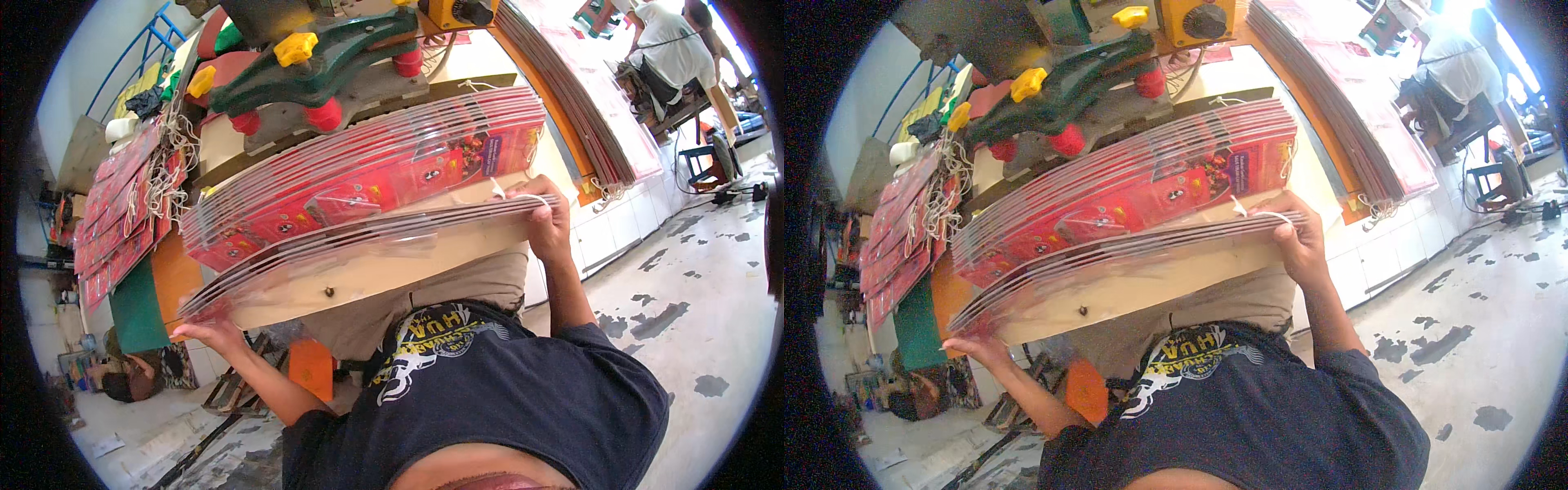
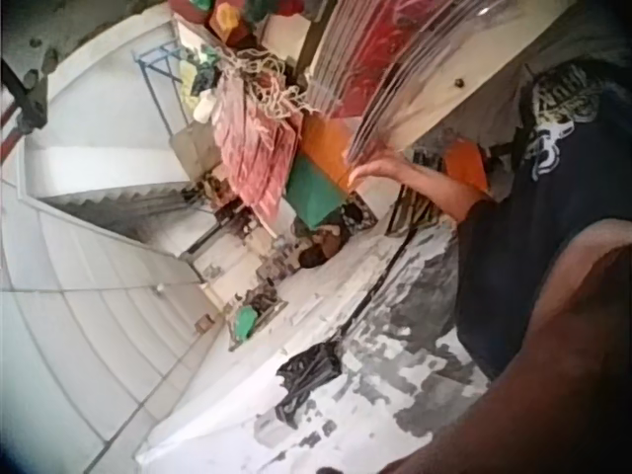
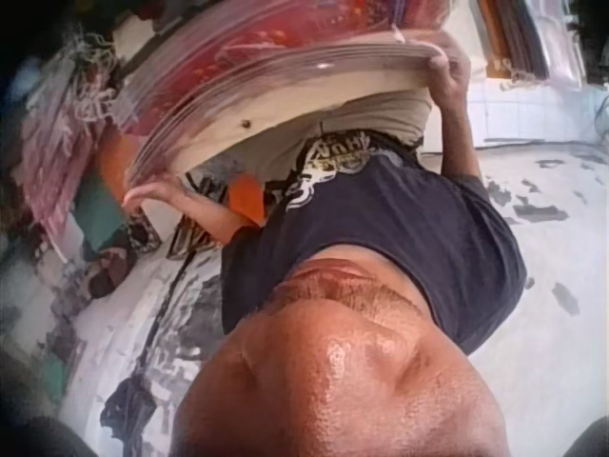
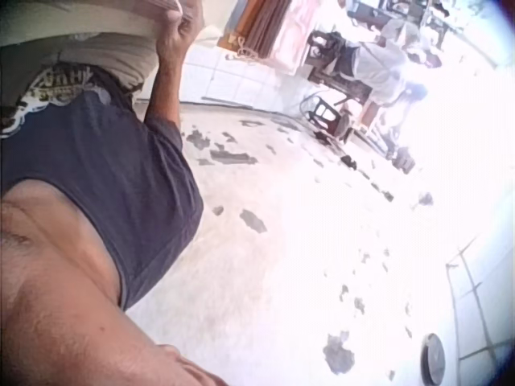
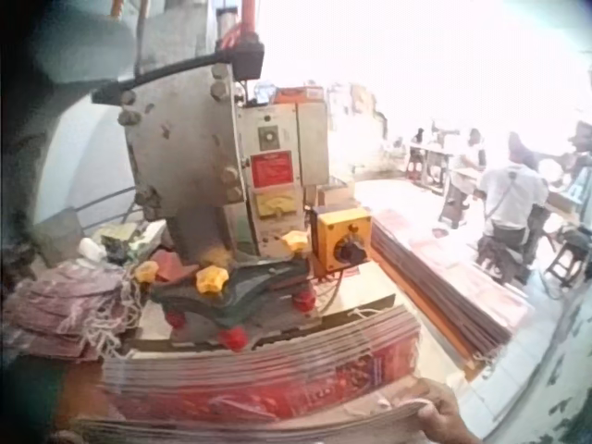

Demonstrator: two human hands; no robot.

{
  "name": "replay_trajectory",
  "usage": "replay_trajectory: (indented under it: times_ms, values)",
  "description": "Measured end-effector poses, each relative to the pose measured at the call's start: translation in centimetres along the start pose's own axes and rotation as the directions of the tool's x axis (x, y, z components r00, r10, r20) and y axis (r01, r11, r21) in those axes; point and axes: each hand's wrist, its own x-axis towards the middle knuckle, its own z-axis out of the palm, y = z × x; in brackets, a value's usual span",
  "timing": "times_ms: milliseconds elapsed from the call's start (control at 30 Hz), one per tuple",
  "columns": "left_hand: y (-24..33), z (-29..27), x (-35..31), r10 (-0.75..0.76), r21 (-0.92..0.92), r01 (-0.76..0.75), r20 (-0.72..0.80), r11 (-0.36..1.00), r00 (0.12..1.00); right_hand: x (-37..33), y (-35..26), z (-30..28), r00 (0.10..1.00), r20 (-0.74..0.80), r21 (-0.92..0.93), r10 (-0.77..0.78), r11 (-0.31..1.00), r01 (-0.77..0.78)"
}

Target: The person organizes and stacks red paper bags or wrappers at a processing machine, flipping through them by hand and checking the alignment before gathering them into a bundle.

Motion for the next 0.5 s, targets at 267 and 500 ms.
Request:
replay_trajectory:
  times_ms: [267, 500]
  values:
    - [2.7, 0.2, 1.4, 0.142, -0.220, -0.023, 0.544, 0.975, 0.827, 1.1, -2.7, -1.1, 0.995, -0.023, 0.176, -0.100, 0.979, 0.102]
    - [0.8, 1.9, 4.1, 0.178, -0.287, 0.435, 0.945, 0.854, 0.275, 2.3, -2.9, -1.7, 0.989, 0.137, 0.274, 0.055, 0.957, -0.091]
